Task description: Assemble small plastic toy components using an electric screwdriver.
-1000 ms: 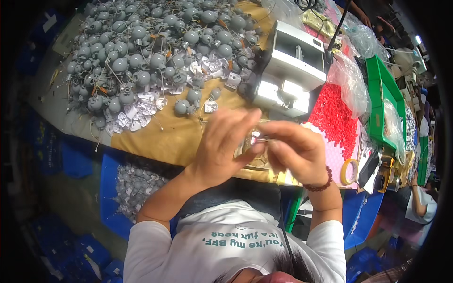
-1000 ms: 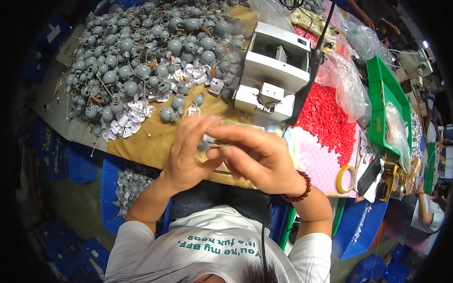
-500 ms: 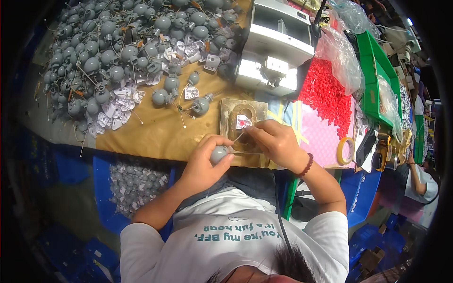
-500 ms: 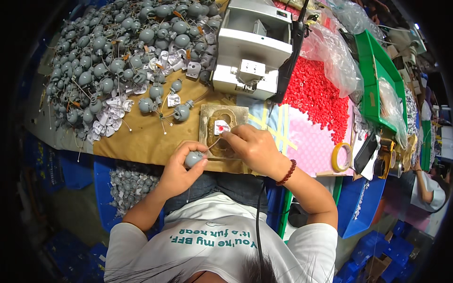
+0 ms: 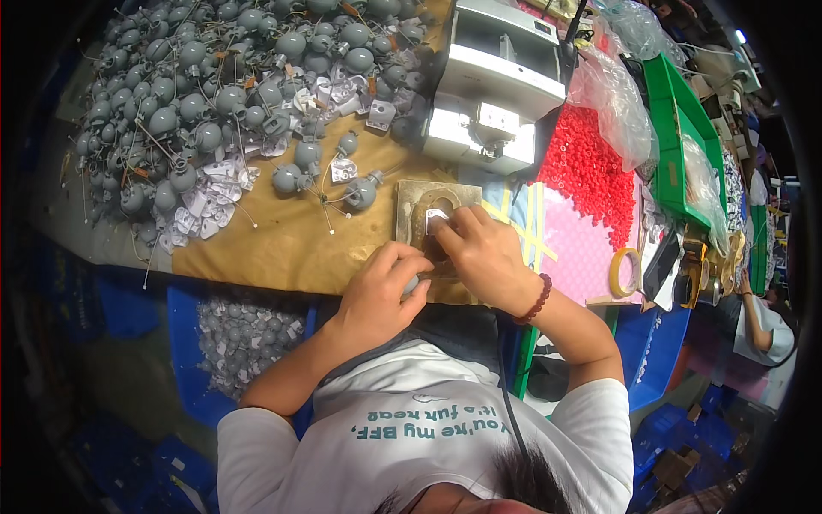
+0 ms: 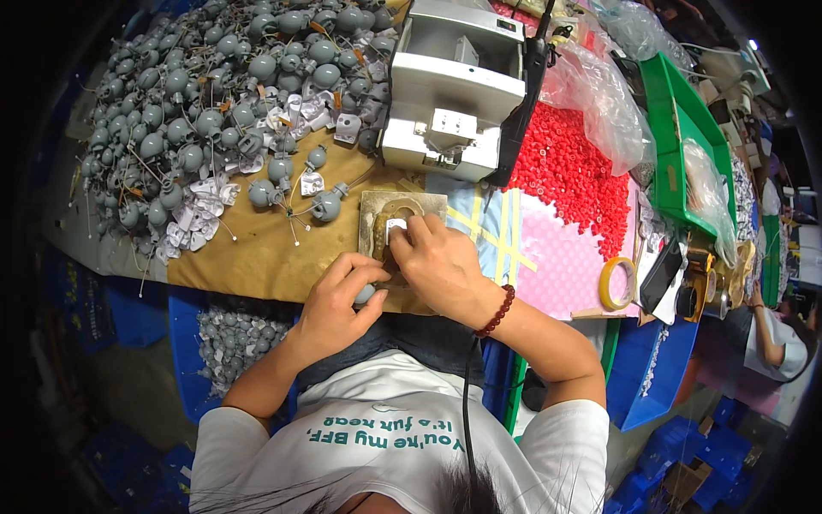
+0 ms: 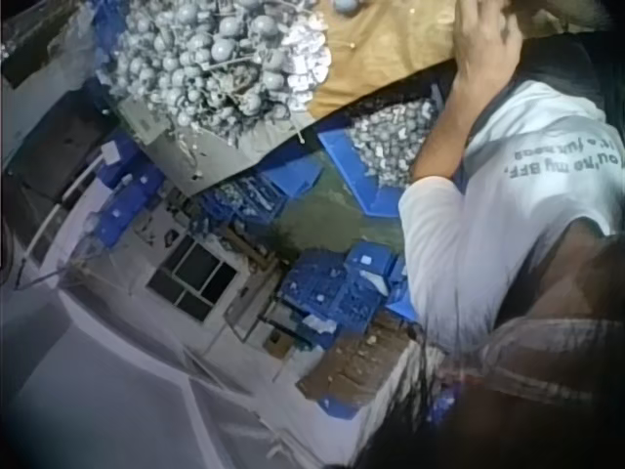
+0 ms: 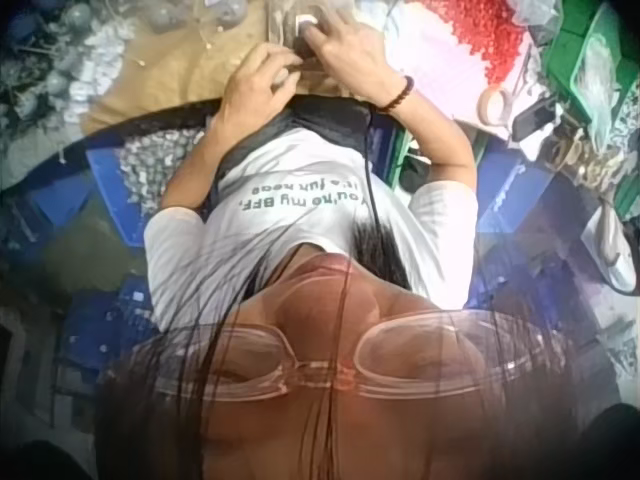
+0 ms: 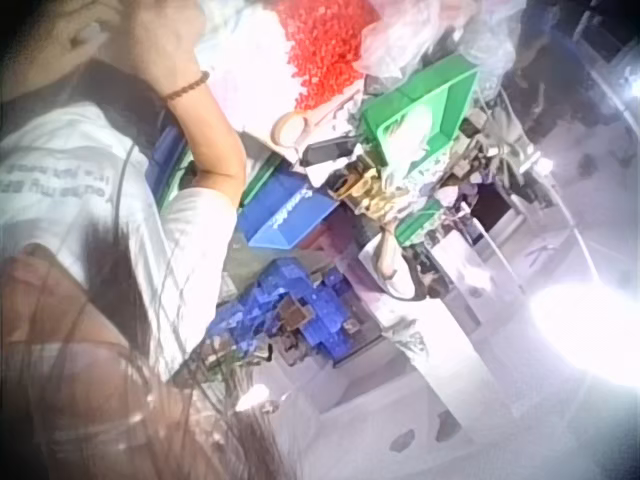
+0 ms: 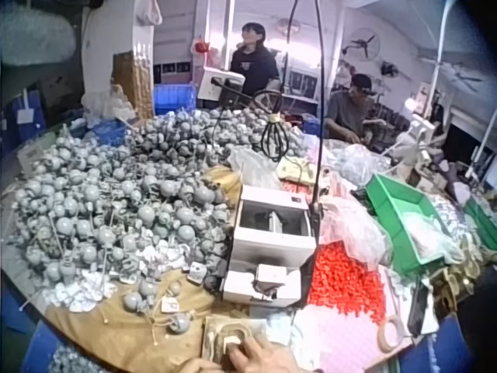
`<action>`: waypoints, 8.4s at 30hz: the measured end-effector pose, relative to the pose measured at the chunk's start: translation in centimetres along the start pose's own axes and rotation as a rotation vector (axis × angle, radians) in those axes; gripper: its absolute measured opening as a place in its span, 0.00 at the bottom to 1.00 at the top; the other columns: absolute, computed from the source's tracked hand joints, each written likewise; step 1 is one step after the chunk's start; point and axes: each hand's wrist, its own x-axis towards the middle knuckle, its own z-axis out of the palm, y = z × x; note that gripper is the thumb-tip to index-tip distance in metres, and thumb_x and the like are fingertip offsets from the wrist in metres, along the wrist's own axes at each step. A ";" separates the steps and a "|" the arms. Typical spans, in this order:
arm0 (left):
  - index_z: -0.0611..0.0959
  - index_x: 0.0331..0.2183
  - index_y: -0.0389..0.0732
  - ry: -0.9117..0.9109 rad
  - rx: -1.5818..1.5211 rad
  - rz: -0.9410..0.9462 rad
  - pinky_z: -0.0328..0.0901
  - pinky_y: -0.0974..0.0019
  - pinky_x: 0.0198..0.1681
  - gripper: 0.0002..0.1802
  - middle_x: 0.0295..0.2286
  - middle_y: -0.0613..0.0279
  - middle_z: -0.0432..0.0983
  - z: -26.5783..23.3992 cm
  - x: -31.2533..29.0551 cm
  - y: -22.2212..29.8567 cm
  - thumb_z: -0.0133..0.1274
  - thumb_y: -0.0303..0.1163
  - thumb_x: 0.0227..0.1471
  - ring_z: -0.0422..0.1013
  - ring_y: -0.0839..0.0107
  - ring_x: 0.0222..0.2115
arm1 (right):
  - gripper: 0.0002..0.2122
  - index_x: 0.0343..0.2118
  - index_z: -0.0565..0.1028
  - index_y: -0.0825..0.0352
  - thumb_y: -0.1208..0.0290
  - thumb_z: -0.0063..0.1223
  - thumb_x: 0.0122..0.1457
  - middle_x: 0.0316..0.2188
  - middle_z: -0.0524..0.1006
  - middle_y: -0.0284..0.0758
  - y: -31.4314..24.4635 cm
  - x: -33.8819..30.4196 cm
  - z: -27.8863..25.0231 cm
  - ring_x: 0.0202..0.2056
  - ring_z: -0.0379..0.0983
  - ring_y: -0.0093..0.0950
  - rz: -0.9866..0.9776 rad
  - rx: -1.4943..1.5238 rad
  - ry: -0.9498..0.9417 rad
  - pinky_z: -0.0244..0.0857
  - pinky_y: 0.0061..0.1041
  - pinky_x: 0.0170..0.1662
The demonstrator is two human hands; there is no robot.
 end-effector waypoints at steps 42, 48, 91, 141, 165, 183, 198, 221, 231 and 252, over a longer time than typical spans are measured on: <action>0.81 0.46 0.39 0.069 0.569 0.255 0.66 0.53 0.52 0.26 0.45 0.50 0.74 2.1 3.2 -2.1 0.64 0.23 0.40 0.69 0.52 0.53 | 0.10 0.42 0.73 0.67 0.75 0.58 0.58 0.28 0.70 0.29 6.0 -6.3 3.5 0.24 0.66 0.19 0.680 1.101 0.306 0.61 0.19 0.26; 0.81 0.46 0.39 0.058 0.549 0.255 0.66 0.54 0.51 0.26 0.45 0.50 0.74 2.0 3.3 -2.2 0.63 0.22 0.40 0.69 0.52 0.52 | 0.07 0.41 0.73 0.67 0.69 0.52 0.66 0.24 0.70 0.27 5.9 -4.3 1.6 0.19 0.65 0.18 0.844 1.825 0.196 0.58 0.16 0.20; 0.80 0.42 0.43 0.137 0.455 0.156 0.65 0.59 0.40 0.20 0.33 0.62 0.73 2.0 5.8 -1.4 0.62 0.29 0.43 0.70 0.61 0.38 | 0.26 0.61 0.62 0.75 0.74 0.54 0.62 0.47 0.74 0.46 14.7 2.7 2.1 0.49 0.70 0.37 0.606 0.534 0.765 0.64 0.32 0.53; 0.78 0.36 0.44 0.204 0.358 0.090 0.68 0.54 0.36 0.16 0.31 0.59 0.72 2.6 5.4 -2.1 0.61 0.29 0.41 0.71 0.55 0.37 | 0.26 0.56 0.58 0.69 0.82 0.56 0.55 0.28 0.71 0.33 1.2 3.4 -1.3 0.28 0.70 0.23 0.145 0.970 0.526 0.68 0.24 0.33; 0.75 0.37 0.42 0.156 0.247 0.131 0.69 0.54 0.39 0.17 0.33 0.56 0.70 2.2 5.6 -2.1 0.58 0.26 0.41 0.69 0.54 0.40 | 0.22 0.54 0.66 0.76 0.74 0.55 0.58 0.44 0.70 0.40 3.1 -0.4 3.9 0.46 0.68 0.32 0.092 0.927 0.175 0.62 0.31 0.52; 0.76 0.44 0.41 0.124 0.301 0.137 0.67 0.56 0.43 0.21 0.35 0.56 0.70 2.4 5.1 -2.7 0.61 0.28 0.44 0.68 0.54 0.40 | 0.08 0.34 0.72 0.69 0.85 0.54 0.52 0.27 0.73 0.31 1.2 1.4 -3.1 0.26 0.72 0.23 0.333 1.375 0.620 0.68 0.24 0.30; 0.76 0.47 0.38 0.111 0.311 0.055 0.65 0.55 0.50 0.23 0.42 0.55 0.70 2.7 4.9 -1.9 0.61 0.31 0.48 0.66 0.54 0.46 | 0.22 0.63 0.61 0.64 0.65 0.50 0.69 0.32 0.70 0.25 11.8 -1.5 0.1 0.28 0.66 0.14 0.770 1.191 0.938 0.61 0.17 0.29; 0.80 0.42 0.39 0.209 0.152 0.183 0.66 0.57 0.52 0.15 0.42 0.58 0.78 2.8 4.1 -2.4 0.61 0.27 0.50 0.69 0.57 0.51 | 0.13 0.47 0.76 0.70 0.83 0.55 0.58 0.40 0.76 0.39 2.6 -1.6 -0.1 0.36 0.74 0.29 0.396 0.705 0.394 0.67 0.25 0.38; 0.80 0.41 0.38 0.203 0.181 0.191 0.67 0.56 0.50 0.16 0.42 0.57 0.77 2.8 3.9 -2.6 0.62 0.28 0.49 0.72 0.56 0.47 | 0.05 0.36 0.81 0.73 0.80 0.60 0.57 0.33 0.80 0.40 2.5 -0.8 2.7 0.33 0.77 0.28 0.423 0.956 0.336 0.70 0.23 0.38; 0.80 0.41 0.40 0.199 0.183 0.185 0.67 0.56 0.49 0.16 0.40 0.58 0.76 2.9 4.2 -2.2 0.64 0.28 0.47 0.72 0.56 0.46 | 0.07 0.37 0.69 0.67 0.69 0.47 0.70 0.25 0.76 0.33 2.7 1.0 5.0 0.27 0.76 0.23 0.641 1.674 0.644 0.70 0.20 0.32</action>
